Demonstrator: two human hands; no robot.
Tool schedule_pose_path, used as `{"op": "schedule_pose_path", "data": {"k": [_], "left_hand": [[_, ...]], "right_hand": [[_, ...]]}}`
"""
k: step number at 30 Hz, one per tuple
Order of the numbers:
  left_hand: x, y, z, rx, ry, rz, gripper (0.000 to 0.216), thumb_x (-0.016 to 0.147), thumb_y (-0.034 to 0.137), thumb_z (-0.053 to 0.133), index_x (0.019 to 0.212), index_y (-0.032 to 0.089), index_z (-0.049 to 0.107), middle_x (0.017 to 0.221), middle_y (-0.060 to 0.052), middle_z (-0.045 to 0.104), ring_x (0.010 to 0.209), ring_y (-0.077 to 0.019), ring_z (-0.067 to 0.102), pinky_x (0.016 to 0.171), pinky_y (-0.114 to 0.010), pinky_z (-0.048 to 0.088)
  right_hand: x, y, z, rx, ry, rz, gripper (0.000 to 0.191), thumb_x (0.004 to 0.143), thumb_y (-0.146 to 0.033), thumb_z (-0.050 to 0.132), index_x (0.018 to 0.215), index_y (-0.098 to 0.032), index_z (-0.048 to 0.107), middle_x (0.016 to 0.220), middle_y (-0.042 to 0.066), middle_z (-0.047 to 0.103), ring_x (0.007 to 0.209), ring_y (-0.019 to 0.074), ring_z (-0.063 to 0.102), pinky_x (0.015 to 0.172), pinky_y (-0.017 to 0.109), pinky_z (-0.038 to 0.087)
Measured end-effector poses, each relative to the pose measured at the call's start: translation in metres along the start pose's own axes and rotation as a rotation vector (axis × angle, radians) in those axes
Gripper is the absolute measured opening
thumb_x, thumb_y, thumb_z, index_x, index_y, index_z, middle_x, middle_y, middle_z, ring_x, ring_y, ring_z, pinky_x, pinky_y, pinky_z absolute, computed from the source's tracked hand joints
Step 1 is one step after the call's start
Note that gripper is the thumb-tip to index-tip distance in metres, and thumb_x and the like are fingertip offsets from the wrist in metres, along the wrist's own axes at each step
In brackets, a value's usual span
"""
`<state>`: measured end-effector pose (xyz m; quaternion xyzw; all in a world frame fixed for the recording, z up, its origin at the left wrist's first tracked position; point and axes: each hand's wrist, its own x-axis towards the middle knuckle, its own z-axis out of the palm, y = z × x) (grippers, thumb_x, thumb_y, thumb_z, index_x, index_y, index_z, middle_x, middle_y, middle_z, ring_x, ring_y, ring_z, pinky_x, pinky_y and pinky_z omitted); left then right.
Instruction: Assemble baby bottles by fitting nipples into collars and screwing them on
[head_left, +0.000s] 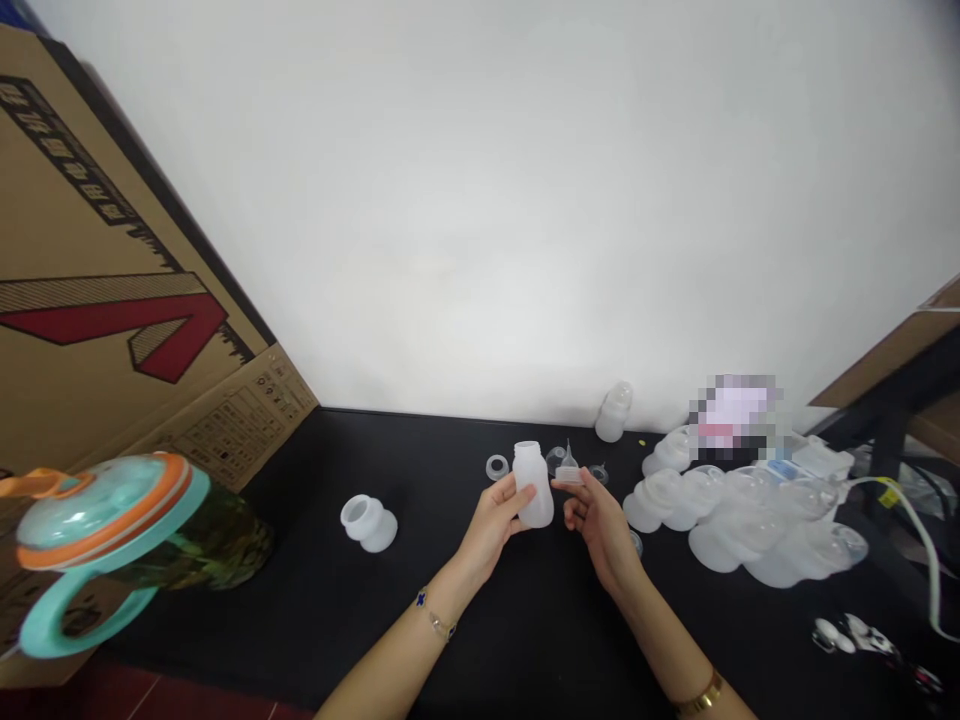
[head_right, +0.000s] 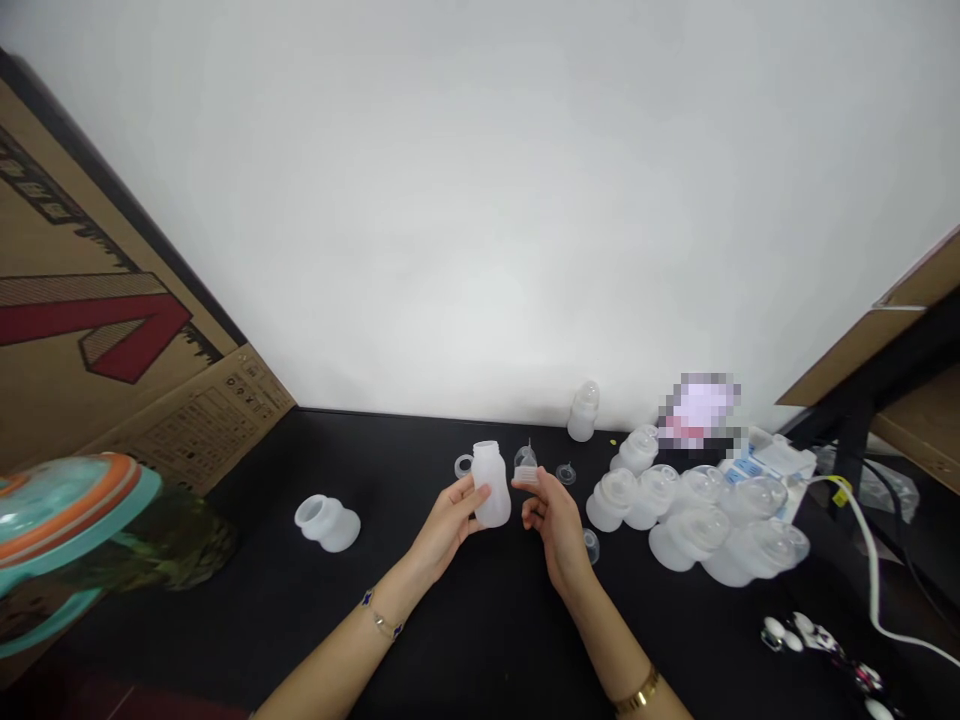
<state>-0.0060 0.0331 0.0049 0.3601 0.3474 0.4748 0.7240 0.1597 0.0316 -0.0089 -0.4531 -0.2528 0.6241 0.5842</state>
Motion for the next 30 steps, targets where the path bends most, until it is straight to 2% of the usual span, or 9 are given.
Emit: {"op": "schedule_pose_path", "data": {"k": [4, 7, 11, 15, 19, 22, 30], "left_hand": [[0.0007, -0.0002, -0.0026, 0.039, -0.014, 0.003, 0.049, 0.080, 0.038, 0.074, 0.124, 0.017, 0.065, 0.119, -0.013, 0.068, 0.101, -0.0256, 0.066, 0.082, -0.032, 0.053], [0.0005, -0.0016, -0.0044, 0.146, -0.046, -0.049, 0.050, 0.076, 0.038, 0.077, 0.120, 0.016, 0.067, 0.111, -0.012, 0.071, 0.094, -0.0247, 0.067, 0.073, -0.029, 0.053], [0.0000, -0.0033, -0.0034, 0.242, -0.035, -0.106, 0.050, 0.070, 0.039, 0.080, 0.113, 0.015, 0.069, 0.102, -0.011, 0.073, 0.087, -0.0239, 0.068, 0.067, -0.026, 0.050], [-0.0010, -0.0031, 0.0001, 0.270, -0.061, -0.088, 0.050, 0.068, 0.037, 0.082, 0.112, 0.016, 0.070, 0.105, -0.010, 0.073, 0.092, -0.0247, 0.068, 0.069, -0.026, 0.049], [-0.0029, -0.0020, 0.0027, 0.323, -0.078, -0.058, 0.048, 0.068, 0.036, 0.081, 0.111, 0.016, 0.071, 0.103, -0.009, 0.074, 0.092, -0.0260, 0.068, 0.066, -0.025, 0.048], [-0.0048, -0.0009, 0.0039, 0.341, -0.093, -0.047, 0.048, 0.068, 0.036, 0.081, 0.111, 0.017, 0.071, 0.105, -0.009, 0.074, 0.093, -0.0268, 0.067, 0.065, -0.025, 0.047], [-0.0067, 0.0010, 0.0048, 0.334, -0.093, -0.052, 0.052, 0.068, 0.039, 0.081, 0.113, 0.017, 0.071, 0.109, -0.009, 0.074, 0.097, -0.0285, 0.067, 0.064, -0.025, 0.047]], "right_hand": [[0.0039, -0.0030, -0.0036, 0.129, 0.005, 0.071, 0.034, 0.083, -0.055, 0.064, 0.085, -0.021, 0.071, 0.091, 0.007, 0.076, 0.053, 0.0131, 0.052, 0.045, 0.027, 0.044], [0.0053, -0.0050, -0.0044, 0.166, 0.034, 0.049, 0.032, 0.082, -0.055, 0.065, 0.092, -0.024, 0.071, 0.101, 0.005, 0.075, 0.057, 0.0142, 0.055, 0.046, 0.027, 0.045], [0.0025, -0.0077, -0.0035, 0.089, 0.070, -0.103, 0.037, 0.083, -0.054, 0.065, 0.105, -0.025, 0.071, 0.117, 0.005, 0.071, 0.068, 0.0152, 0.057, 0.050, 0.027, 0.047], [0.0011, -0.0078, -0.0057, -0.048, 0.103, -0.314, 0.038, 0.083, -0.050, 0.066, 0.113, -0.026, 0.069, 0.125, 0.005, 0.066, 0.082, 0.0176, 0.060, 0.058, 0.027, 0.048], [0.0029, -0.0040, -0.0085, -0.140, 0.130, -0.387, 0.042, 0.081, -0.048, 0.070, 0.117, -0.027, 0.068, 0.122, 0.004, 0.067, 0.091, 0.0211, 0.062, 0.068, 0.030, 0.050], [0.0023, -0.0011, -0.0080, -0.172, 0.096, -0.387, 0.046, 0.079, -0.048, 0.071, 0.121, -0.029, 0.065, 0.120, 0.005, 0.069, 0.096, 0.0236, 0.063, 0.073, 0.033, 0.050], [-0.0023, -0.0024, -0.0002, -0.180, 0.021, -0.356, 0.043, 0.075, -0.050, 0.075, 0.111, -0.027, 0.070, 0.106, 0.005, 0.074, 0.099, 0.0274, 0.066, 0.085, 0.039, 0.051]]}}
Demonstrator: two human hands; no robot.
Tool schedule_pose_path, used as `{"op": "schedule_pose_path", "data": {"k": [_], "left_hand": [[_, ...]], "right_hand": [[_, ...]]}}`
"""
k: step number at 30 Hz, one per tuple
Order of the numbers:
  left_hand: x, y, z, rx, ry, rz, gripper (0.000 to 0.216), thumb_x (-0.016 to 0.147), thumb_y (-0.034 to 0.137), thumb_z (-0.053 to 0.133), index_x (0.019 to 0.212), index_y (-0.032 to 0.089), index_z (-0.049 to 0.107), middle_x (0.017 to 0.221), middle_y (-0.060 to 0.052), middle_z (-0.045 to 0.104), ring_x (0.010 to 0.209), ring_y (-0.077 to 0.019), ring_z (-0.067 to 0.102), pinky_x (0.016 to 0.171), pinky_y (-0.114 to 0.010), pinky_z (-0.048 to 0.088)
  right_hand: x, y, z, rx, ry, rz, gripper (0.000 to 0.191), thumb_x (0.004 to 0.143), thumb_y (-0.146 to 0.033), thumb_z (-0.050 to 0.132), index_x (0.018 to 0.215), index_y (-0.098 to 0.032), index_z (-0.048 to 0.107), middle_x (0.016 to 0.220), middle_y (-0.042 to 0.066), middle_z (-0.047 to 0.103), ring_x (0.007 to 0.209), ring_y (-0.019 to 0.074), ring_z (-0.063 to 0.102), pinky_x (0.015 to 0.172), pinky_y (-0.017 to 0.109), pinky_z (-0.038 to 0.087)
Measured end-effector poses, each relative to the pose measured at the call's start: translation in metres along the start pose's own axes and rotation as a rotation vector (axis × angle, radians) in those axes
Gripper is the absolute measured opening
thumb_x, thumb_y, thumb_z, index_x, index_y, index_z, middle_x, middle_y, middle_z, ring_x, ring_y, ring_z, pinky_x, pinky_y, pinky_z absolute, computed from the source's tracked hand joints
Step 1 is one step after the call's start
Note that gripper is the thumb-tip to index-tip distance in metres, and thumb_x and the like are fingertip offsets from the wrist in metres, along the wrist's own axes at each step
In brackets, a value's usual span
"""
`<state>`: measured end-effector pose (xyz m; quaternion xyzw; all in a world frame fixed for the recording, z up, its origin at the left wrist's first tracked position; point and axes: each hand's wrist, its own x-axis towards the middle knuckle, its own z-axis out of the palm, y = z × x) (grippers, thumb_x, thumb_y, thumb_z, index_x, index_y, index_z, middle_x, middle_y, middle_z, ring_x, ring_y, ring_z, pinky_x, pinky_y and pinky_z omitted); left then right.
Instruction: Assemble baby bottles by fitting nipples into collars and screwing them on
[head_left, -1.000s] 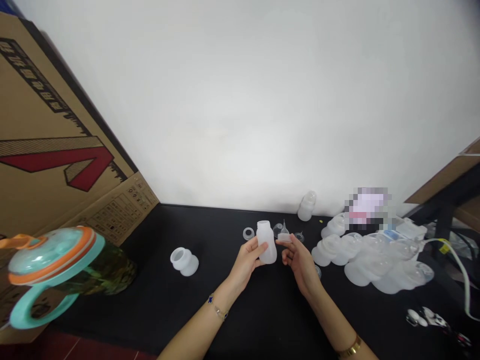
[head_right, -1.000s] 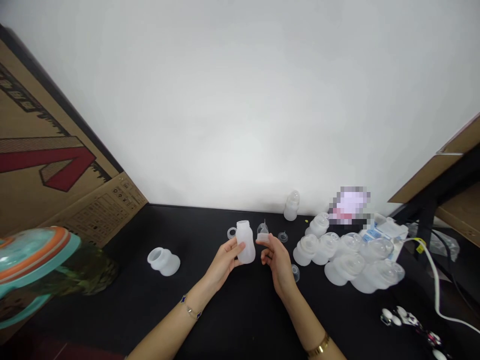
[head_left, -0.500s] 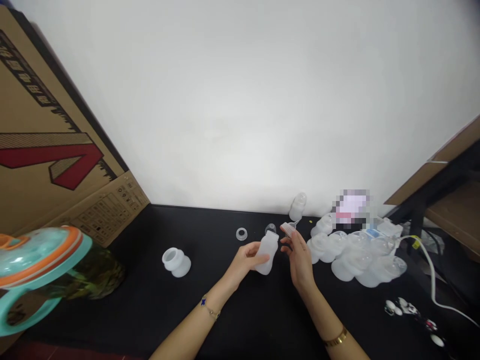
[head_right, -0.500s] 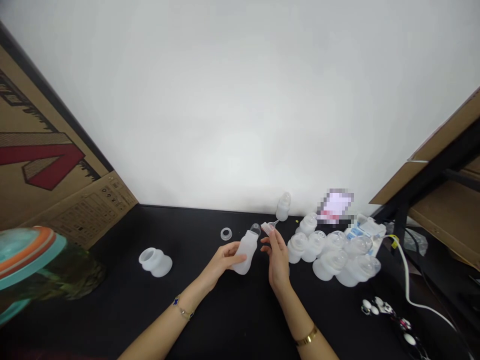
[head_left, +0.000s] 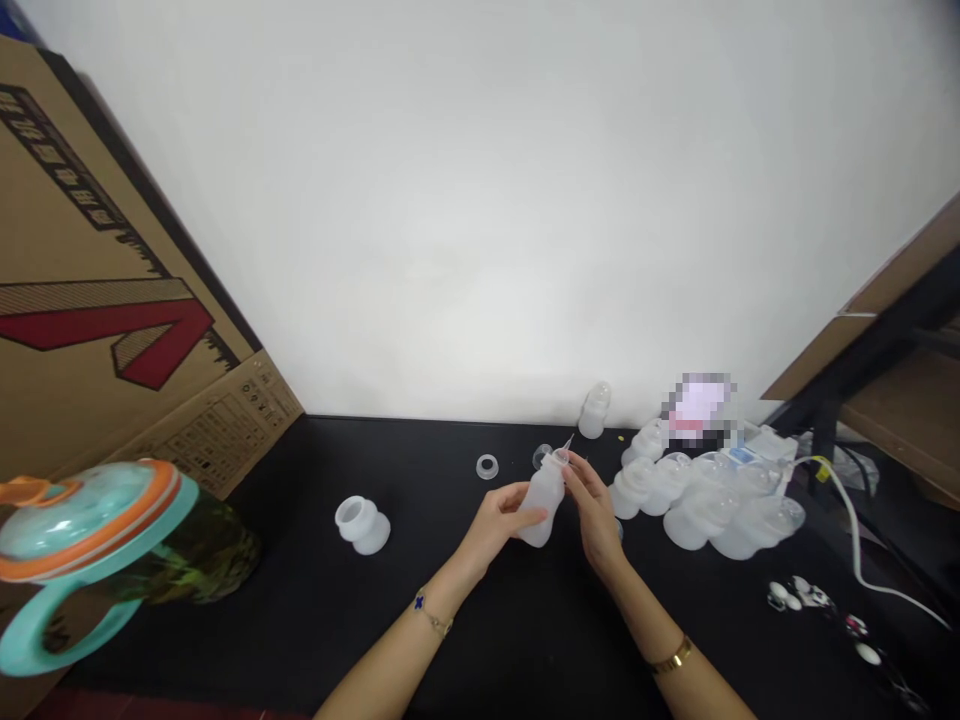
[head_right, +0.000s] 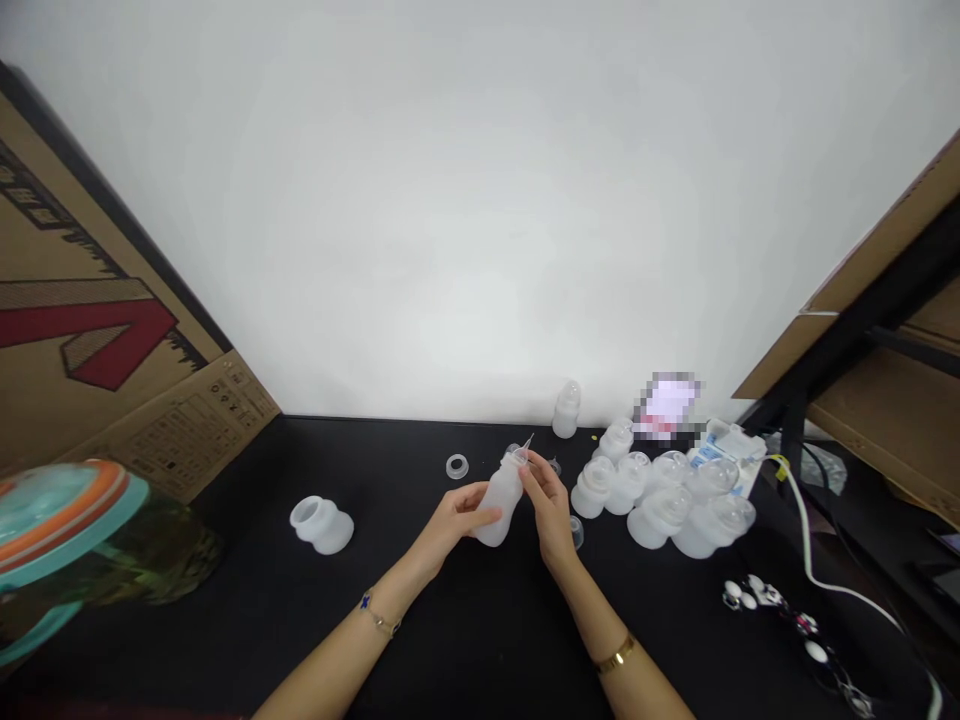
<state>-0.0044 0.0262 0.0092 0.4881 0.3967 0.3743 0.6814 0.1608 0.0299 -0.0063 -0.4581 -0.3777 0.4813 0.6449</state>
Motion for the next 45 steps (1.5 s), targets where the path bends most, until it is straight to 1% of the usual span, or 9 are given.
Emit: {"op": "schedule_pose_path", "data": {"k": [3, 8, 10, 15, 21, 25, 30, 37, 45], "left_hand": [[-0.001, 0.002, 0.001, 0.004, 0.009, -0.012, 0.053, 0.067, 0.040, 0.081, 0.114, 0.017, 0.070, 0.110, -0.010, 0.073, 0.099, -0.0299, 0.067, 0.064, -0.026, 0.048], [-0.002, 0.005, 0.003, -0.033, -0.007, 0.048, 0.051, 0.067, 0.036, 0.082, 0.112, 0.016, 0.071, 0.110, -0.011, 0.073, 0.104, -0.0311, 0.066, 0.082, -0.033, 0.049], [-0.002, 0.005, 0.003, -0.043, -0.016, 0.058, 0.051, 0.067, 0.036, 0.083, 0.112, 0.016, 0.072, 0.110, -0.011, 0.073, 0.104, -0.0315, 0.066, 0.084, -0.034, 0.049], [-0.002, 0.005, 0.004, -0.025, -0.006, 0.017, 0.051, 0.066, 0.037, 0.084, 0.111, 0.017, 0.072, 0.107, -0.010, 0.074, 0.102, -0.0317, 0.066, 0.084, -0.035, 0.050], [0.001, -0.004, 0.005, -0.029, -0.064, 0.064, 0.047, 0.068, 0.034, 0.083, 0.110, 0.016, 0.072, 0.108, -0.011, 0.074, 0.101, -0.0303, 0.066, 0.086, -0.035, 0.048], [0.002, -0.008, 0.006, -0.037, -0.083, 0.081, 0.048, 0.069, 0.033, 0.082, 0.112, 0.014, 0.072, 0.110, -0.012, 0.073, 0.103, -0.0308, 0.066, 0.089, -0.035, 0.047], [-0.002, -0.006, 0.010, -0.042, -0.088, 0.070, 0.050, 0.069, 0.034, 0.083, 0.113, 0.015, 0.071, 0.112, -0.012, 0.073, 0.108, -0.0321, 0.064, 0.093, -0.037, 0.047], [-0.001, -0.004, 0.012, -0.064, -0.066, 0.051, 0.051, 0.066, 0.034, 0.084, 0.112, 0.015, 0.072, 0.112, -0.011, 0.073, 0.108, -0.0324, 0.064, 0.094, -0.037, 0.047], [-0.002, -0.003, 0.012, -0.044, -0.077, 0.067, 0.050, 0.068, 0.033, 0.083, 0.113, 0.015, 0.071, 0.113, -0.011, 0.073, 0.108, -0.0325, 0.064, 0.094, -0.037, 0.047]], "right_hand": [[-0.001, -0.003, 0.001, 0.009, -0.009, 0.003, 0.043, 0.074, -0.051, 0.076, 0.110, -0.027, 0.071, 0.111, 0.005, 0.073, 0.103, 0.0287, 0.065, 0.086, 0.040, 0.051], [-0.001, -0.005, 0.002, 0.042, -0.022, 0.018, 0.043, 0.073, -0.049, 0.077, 0.110, -0.028, 0.072, 0.116, 0.005, 0.072, 0.108, 0.0289, 0.063, 0.087, 0.038, 0.050], [-0.001, -0.005, 0.002, 0.059, -0.021, 0.027, 0.043, 0.073, -0.048, 0.078, 0.110, -0.027, 0.072, 0.116, 0.005, 0.072, 0.108, 0.0287, 0.063, 0.086, 0.037, 0.050], [-0.001, -0.003, 0.001, 0.075, -0.007, 0.023, 0.040, 0.075, -0.049, 0.076, 0.108, -0.027, 0.073, 0.117, 0.004, 0.072, 0.107, 0.0281, 0.063, 0.084, 0.036, 0.050], [0.001, -0.006, 0.000, 0.109, -0.023, 0.054, 0.036, 0.077, -0.048, 0.074, 0.106, -0.025, 0.074, 0.115, 0.006, 0.073, 0.111, 0.0296, 0.062, 0.087, 0.039, 0.049], [-0.001, -0.013, 0.000, 0.104, -0.037, 0.051, 0.033, 0.080, -0.048, 0.071, 0.103, -0.025, 0.075, 0.116, 0.005, 0.073, 0.112, 0.0288, 0.061, 0.088, 0.038, 0.048], [-0.002, -0.019, 0.001, 0.100, -0.035, 0.045, 0.037, 0.081, -0.054, 0.066, 0.099, -0.024, 0.077, 0.116, 0.007, 0.073, 0.110, 0.0305, 0.062, 0.083, 0.039, 0.050], [-0.001, -0.019, 0.000, 0.109, 0.006, 0.039, 0.032, 0.076, -0.051, 0.073, 0.094, -0.025, 0.077, 0.111, 0.006, 0.074, 0.101, 0.0275, 0.064, 0.079, 0.035, 0.049], [0.001, -0.020, -0.002, 0.103, 0.006, 0.012, 0.032, 0.080, -0.051, 0.068, 0.095, -0.024, 0.077, 0.112, 0.006, 0.073, 0.101, 0.0265, 0.063, 0.078, 0.034, 0.048]]}}
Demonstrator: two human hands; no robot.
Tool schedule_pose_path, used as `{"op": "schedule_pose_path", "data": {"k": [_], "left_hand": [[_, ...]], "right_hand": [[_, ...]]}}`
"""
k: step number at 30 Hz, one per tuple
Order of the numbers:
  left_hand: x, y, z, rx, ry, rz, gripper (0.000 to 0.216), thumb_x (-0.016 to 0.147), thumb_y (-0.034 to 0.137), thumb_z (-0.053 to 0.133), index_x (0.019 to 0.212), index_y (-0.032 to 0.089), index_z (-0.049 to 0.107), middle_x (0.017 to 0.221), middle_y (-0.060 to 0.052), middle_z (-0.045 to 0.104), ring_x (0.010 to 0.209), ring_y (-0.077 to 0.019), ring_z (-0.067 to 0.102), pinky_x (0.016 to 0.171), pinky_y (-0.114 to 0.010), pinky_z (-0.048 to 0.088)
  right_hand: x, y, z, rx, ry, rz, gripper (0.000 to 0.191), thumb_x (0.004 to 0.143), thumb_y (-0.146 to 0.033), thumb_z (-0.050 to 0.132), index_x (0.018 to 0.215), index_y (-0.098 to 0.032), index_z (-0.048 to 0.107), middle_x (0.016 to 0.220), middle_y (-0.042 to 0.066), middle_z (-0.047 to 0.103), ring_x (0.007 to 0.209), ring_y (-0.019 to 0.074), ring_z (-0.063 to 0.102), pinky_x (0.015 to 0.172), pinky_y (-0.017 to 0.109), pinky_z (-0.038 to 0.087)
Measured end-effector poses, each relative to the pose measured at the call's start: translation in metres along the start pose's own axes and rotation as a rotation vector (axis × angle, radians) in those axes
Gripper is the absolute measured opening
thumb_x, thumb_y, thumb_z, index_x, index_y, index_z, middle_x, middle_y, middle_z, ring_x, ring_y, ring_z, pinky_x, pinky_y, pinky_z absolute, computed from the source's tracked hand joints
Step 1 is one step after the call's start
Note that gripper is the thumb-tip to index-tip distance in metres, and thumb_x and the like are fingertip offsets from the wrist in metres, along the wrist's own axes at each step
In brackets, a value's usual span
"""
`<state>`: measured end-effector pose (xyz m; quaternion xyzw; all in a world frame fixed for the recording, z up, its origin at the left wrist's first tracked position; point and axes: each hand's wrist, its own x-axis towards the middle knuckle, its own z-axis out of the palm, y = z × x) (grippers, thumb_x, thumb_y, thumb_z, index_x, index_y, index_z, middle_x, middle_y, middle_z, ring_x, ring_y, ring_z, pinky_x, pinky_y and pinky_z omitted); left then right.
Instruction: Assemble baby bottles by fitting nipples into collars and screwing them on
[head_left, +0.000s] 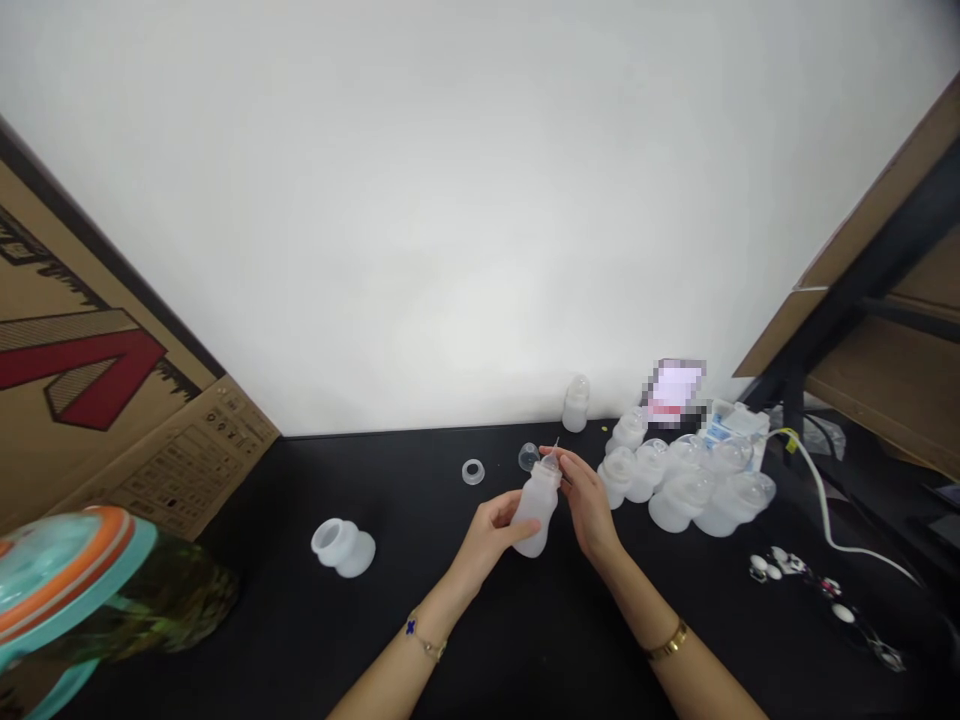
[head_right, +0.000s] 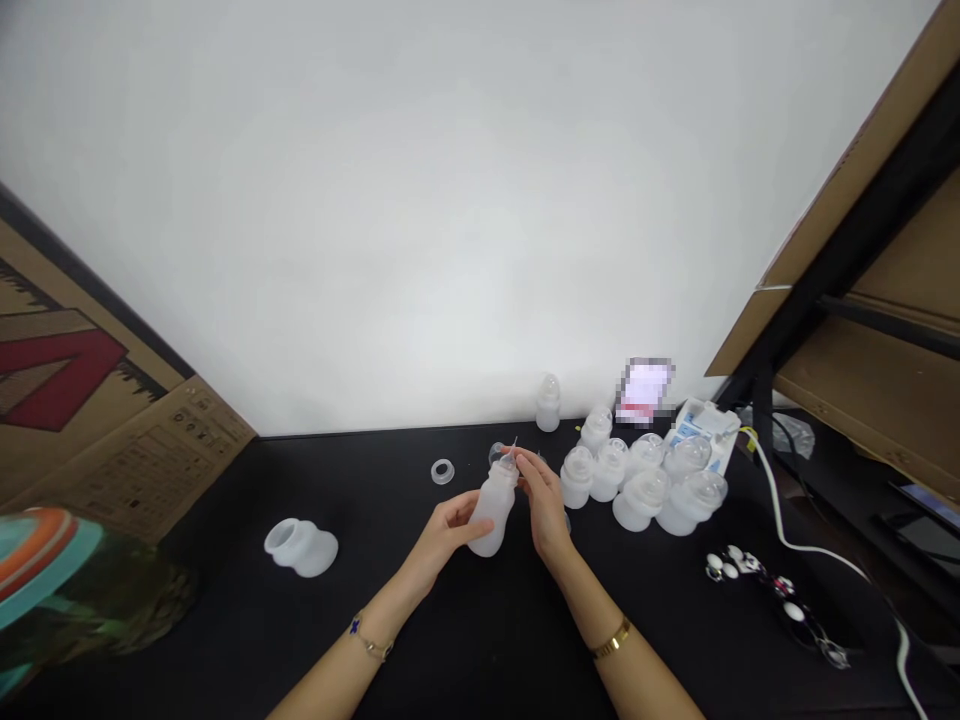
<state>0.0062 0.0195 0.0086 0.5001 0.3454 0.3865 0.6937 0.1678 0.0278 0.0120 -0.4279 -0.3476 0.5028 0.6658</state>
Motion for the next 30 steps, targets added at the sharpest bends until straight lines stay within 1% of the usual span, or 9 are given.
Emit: {"op": "schedule_pose_path", "data": {"k": [8, 13, 15, 19, 21, 25, 27, 30], "left_hand": [[0.000, 0.000, -0.001, -0.001, 0.003, 0.001, 0.051, 0.068, 0.034, 0.083, 0.114, 0.016, 0.071, 0.114, -0.012, 0.072, 0.111, -0.0328, 0.063, 0.096, -0.038, 0.046], [0.000, 0.001, -0.002, -0.014, 0.012, 0.020, 0.051, 0.069, 0.034, 0.082, 0.116, 0.018, 0.071, 0.118, -0.012, 0.071, 0.115, -0.0340, 0.061, 0.100, -0.040, 0.044], [0.001, 0.001, -0.002, -0.019, 0.027, 0.016, 0.052, 0.069, 0.034, 0.082, 0.116, 0.017, 0.070, 0.119, -0.012, 0.071, 0.116, -0.0345, 0.061, 0.100, -0.041, 0.043], [0.002, 0.000, -0.003, -0.041, 0.095, 0.020, 0.054, 0.068, 0.036, 0.083, 0.117, 0.016, 0.069, 0.119, -0.012, 0.070, 0.117, -0.0350, 0.060, 0.101, -0.042, 0.043], [0.003, -0.001, -0.003, -0.046, 0.107, 0.034, 0.054, 0.068, 0.036, 0.082, 0.117, 0.017, 0.069, 0.120, -0.012, 0.070, 0.117, -0.0341, 0.060, 0.103, -0.042, 0.042], [0.004, -0.003, -0.006, -0.032, 0.086, 0.026, 0.053, 0.069, 0.033, 0.083, 0.117, 0.017, 0.069, 0.120, -0.012, 0.070, 0.118, -0.0331, 0.060, 0.102, -0.040, 0.042], [0.004, -0.003, -0.007, -0.035, 0.115, 0.004, 0.052, 0.070, 0.034, 0.082, 0.117, 0.018, 0.069, 0.120, -0.011, 0.070, 0.118, -0.0332, 0.060, 0.100, -0.039, 0.044], [0.004, -0.002, -0.009, -0.047, 0.207, -0.003, 0.051, 0.073, 0.037, 0.080, 0.119, 0.018, 0.068, 0.119, -0.011, 0.071, 0.117, -0.0331, 0.061, 0.097, -0.039, 0.046]], "right_hand": [[0.002, 0.002, -0.003, 0.002, 0.003, 0.005, 0.032, 0.082, -0.050, 0.066, 0.098, -0.024, 0.077, 0.113, 0.006, 0.073, 0.105, 0.0275, 0.062, 0.081, 0.036, 0.048], [0.002, 0.000, -0.004, 0.020, 0.011, 0.007, 0.033, 0.083, -0.052, 0.063, 0.098, -0.026, 0.077, 0.115, 0.005, 0.072, 0.104, 0.0266, 0.061, 0.078, 0.035, 0.047], [0.002, -0.001, -0.005, 0.036, -0.007, 0.018, 0.035, 0.084, -0.053, 0.060, 0.100, -0.027, 0.077, 0.117, 0.005, 0.072, 0.103, 0.0266, 0.061, 0.077, 0.035, 0.047], [0.003, -0.003, -0.005, 0.071, -0.036, 0.068, 0.040, 0.085, -0.057, 0.057, 0.103, -0.027, 0.077, 0.121, 0.006, 0.070, 0.104, 0.0280, 0.060, 0.077, 0.036, 0.047], [0.003, -0.002, -0.005, 0.090, -0.062, 0.100, 0.043, 0.086, -0.059, 0.055, 0.105, -0.027, 0.076, 0.124, 0.006, 0.069, 0.108, 0.0285, 0.059, 0.080, 0.037, 0.047], [0.003, -0.001, -0.004, 0.092, -0.115, 0.161, 0.049, 0.088, -0.063, 0.048, 0.109, -0.028, 0.075, 0.129, 0.004, 0.066, 0.120, 0.0292, 0.053, 0.091, 0.039, 0.044], [0.002, 0.000, -0.004, 0.088, -0.137, 0.166, 0.050, 0.088, -0.064, 0.048, 0.109, -0.028, 0.075, 0.130, 0.004, 0.065, 0.123, 0.0300, 0.052, 0.093, 0.040, 0.043], [0.002, -0.001, -0.004, 0.095, -0.170, 0.141, 0.047, 0.089, -0.062, 0.048, 0.110, -0.029, 0.075, 0.133, 0.004, 0.063, 0.124, 0.0311, 0.051, 0.093, 0.042, 0.044]]}}
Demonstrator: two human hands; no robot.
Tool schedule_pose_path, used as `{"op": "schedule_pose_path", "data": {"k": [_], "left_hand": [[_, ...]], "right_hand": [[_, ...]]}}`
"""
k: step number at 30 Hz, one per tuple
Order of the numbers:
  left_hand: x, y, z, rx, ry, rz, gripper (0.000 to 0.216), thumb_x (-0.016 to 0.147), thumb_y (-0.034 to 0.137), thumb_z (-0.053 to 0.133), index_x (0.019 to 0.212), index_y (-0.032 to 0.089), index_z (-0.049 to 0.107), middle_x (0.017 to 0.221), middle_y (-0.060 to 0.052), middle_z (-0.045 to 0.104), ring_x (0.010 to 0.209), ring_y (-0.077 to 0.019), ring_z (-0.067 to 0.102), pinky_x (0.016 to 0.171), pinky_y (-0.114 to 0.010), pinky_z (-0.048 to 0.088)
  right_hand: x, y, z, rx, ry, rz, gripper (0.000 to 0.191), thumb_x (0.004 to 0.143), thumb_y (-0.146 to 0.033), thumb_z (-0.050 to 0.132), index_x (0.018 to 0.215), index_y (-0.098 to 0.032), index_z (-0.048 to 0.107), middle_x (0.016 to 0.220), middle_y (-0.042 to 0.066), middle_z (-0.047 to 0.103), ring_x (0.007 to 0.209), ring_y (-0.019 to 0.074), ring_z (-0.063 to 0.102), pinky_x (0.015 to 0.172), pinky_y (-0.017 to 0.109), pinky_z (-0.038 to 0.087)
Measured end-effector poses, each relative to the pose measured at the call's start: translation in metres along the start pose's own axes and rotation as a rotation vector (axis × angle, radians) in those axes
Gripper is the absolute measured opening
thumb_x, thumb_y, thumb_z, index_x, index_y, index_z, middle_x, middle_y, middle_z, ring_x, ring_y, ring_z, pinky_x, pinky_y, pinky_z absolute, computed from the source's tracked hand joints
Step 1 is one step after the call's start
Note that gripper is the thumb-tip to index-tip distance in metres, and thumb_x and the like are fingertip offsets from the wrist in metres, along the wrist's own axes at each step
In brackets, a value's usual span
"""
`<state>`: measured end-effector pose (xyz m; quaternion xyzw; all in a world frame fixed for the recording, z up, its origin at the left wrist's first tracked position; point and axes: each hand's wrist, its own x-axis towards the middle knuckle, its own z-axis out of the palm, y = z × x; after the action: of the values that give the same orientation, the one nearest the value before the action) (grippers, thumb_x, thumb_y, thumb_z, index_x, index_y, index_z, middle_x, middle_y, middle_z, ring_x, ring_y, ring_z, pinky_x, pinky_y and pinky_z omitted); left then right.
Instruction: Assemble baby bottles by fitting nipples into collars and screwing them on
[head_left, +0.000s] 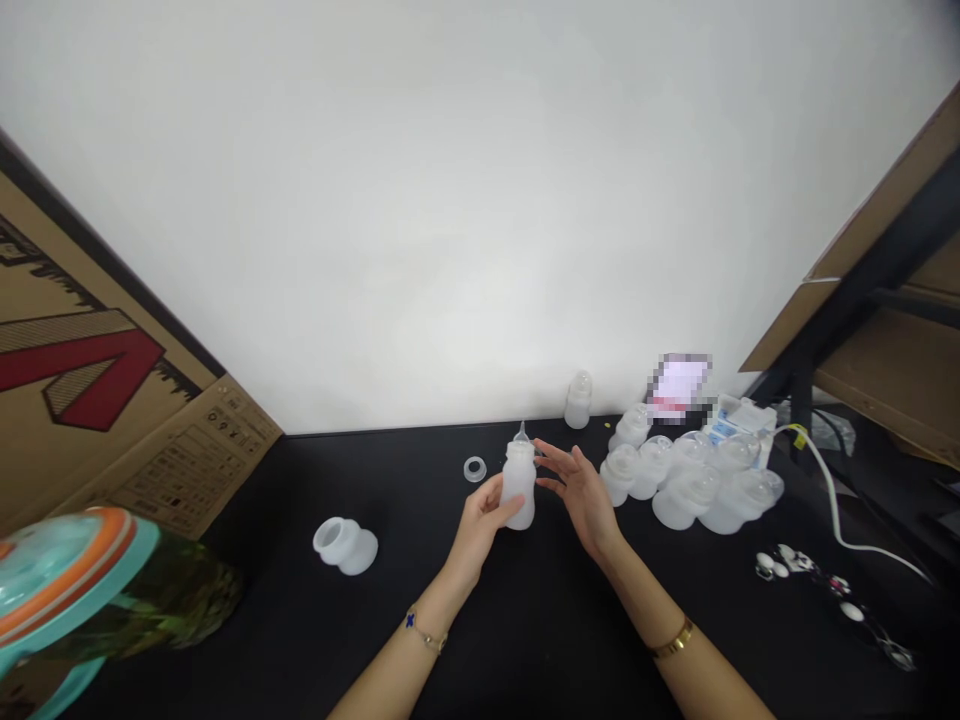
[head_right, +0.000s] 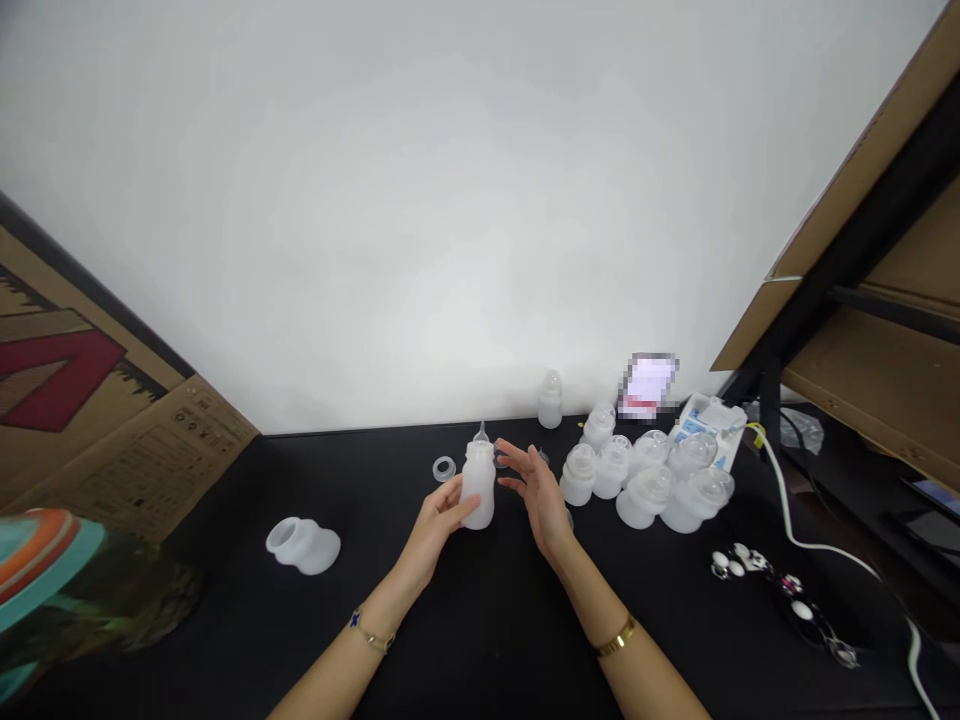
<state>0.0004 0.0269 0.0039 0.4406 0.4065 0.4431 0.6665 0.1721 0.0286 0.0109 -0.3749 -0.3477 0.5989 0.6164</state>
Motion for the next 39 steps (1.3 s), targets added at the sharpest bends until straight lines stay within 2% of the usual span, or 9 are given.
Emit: {"op": "schedule_pose_path", "data": {"k": [2, 6, 8, 13, 15, 20, 23, 34, 39], "left_hand": [[0.000, 0.000, 0.001, -0.011, 0.013, 0.024, 0.051, 0.073, 0.037, 0.080, 0.118, 0.018, 0.068, 0.120, -0.011, 0.070, 0.118, -0.0331, 0.060, 0.098, -0.039, 0.046], [-0.001, -0.004, 0.006, -0.012, -0.100, 0.037, 0.052, 0.069, 0.033, 0.082, 0.117, 0.017, 0.069, 0.121, -0.012, 0.070, 0.119, -0.0340, 0.059, 0.101, -0.040, 0.044], [-0.001, -0.005, 0.007, -0.001, -0.115, 0.028, 0.052, 0.069, 0.033, 0.082, 0.117, 0.017, 0.070, 0.120, -0.012, 0.070, 0.118, -0.0342, 0.060, 0.100, -0.040, 0.044], [0.001, 0.001, 0.000, 0.016, 0.005, -0.004, 0.051, 0.073, 0.039, 0.079, 0.119, 0.018, 0.068, 0.119, -0.011, 0.071, 0.113, -0.0327, 0.063, 0.089, -0.036, 0.050], [0.001, 0.003, -0.002, 0.013, 0.014, 0.004, 0.052, 0.074, 0.039, 0.078, 0.120, 0.018, 0.067, 0.121, -0.011, 0.070, 0.113, -0.0325, 0.063, 0.088, -0.035, 0.050], [-0.001, -0.004, 0.004, 0.022, -0.135, 0.009, 0.051, 0.071, 0.035, 0.081, 0.117, 0.016, 0.069, 0.117, -0.012, 0.071, 0.114, -0.0333, 0.062, 0.094, -0.037, 0.047], [-0.001, -0.009, 0.008, 0.027, -0.173, -0.012, 0.051, 0.070, 0.034, 0.082, 0.116, 0.016, 0.070, 0.118, -0.012, 0.071, 0.116, -0.0339, 0.061, 0.098, -0.038, 0.045], [0.002, -0.006, 0.002, 0.063, -0.109, -0.030, 0.052, 0.071, 0.037, 0.080, 0.118, 0.018, 0.069, 0.117, -0.011, 0.072, 0.113, -0.0338, 0.063, 0.087, -0.035, 0.050], [0.001, -0.006, 0.002, 0.047, -0.082, -0.039, 0.054, 0.071, 0.037, 0.080, 0.120, 0.019, 0.068, 0.118, -0.011, 0.071, 0.115, -0.0348, 0.062, 0.089, -0.037, 0.050]], "right_hand": [[0.000, 0.001, -0.001, 0.001, -0.014, -0.002, 0.046, 0.091, -0.060, 0.047, 0.111, -0.029, 0.074, 0.135, 0.004, 0.062, 0.126, 0.0320, 0.050, 0.094, 0.044, 0.043], [0.002, 0.005, -0.002, -0.001, -0.029, 0.022, 0.046, 0.092, -0.059, 0.046, 0.114, -0.029, 0.073, 0.135, 0.005, 0.062, 0.129, 0.0329, 0.047, 0.098, 0.046, 0.038], [0.002, 0.005, -0.003, -0.006, -0.029, 0.022, 0.046, 0.092, -0.059, 0.045, 0.114, -0.030, 0.073, 0.134, 0.004, 0.062, 0.130, 0.0327, 0.046, 0.100, 0.046, 0.036], [0.001, 0.003, -0.002, -0.023, -0.027, 0.003, 0.044, 0.092, -0.059, 0.047, 0.112, -0.030, 0.074, 0.136, 0.004, 0.061, 0.127, 0.0329, 0.048, 0.095, 0.045, 0.041], [0.001, 0.003, -0.001, -0.021, -0.024, 0.007, 0.044, 0.091, -0.059, 0.048, 0.112, -0.030, 0.073, 0.136, 0.004, 0.061, 0.126, 0.0323, 0.049, 0.094, 0.044, 0.042], [0.002, 0.005, 0.000, -0.023, -0.015, 0.029, 0.047, 0.089, -0.062, 0.049, 0.112, -0.029, 0.072, 0.133, 0.005, 0.063, 0.129, 0.0319, 0.048, 0.100, 0.045, 0.038], [0.002, 0.004, -0.001, -0.047, -0.027, 0.015, 0.048, 0.090, -0.063, 0.046, 0.111, -0.029, 0.073, 0.136, 0.005, 0.061, 0.132, 0.0323, 0.046, 0.103, 0.046, 0.036], [0.002, 0.003, -0.001, -0.061, -0.021, -0.004, 0.045, 0.091, -0.060, 0.049, 0.112, -0.028, 0.072, 0.134, 0.005, 0.062, 0.128, 0.0332, 0.049, 0.100, 0.046, 0.038], [0.002, 0.003, -0.001, -0.038, -0.006, -0.028, 0.036, 0.088, -0.055, 0.057, 0.107, -0.029, 0.074, 0.130, 0.005, 0.065, 0.125, 0.0322, 0.053, 0.095, 0.044, 0.042]]}}
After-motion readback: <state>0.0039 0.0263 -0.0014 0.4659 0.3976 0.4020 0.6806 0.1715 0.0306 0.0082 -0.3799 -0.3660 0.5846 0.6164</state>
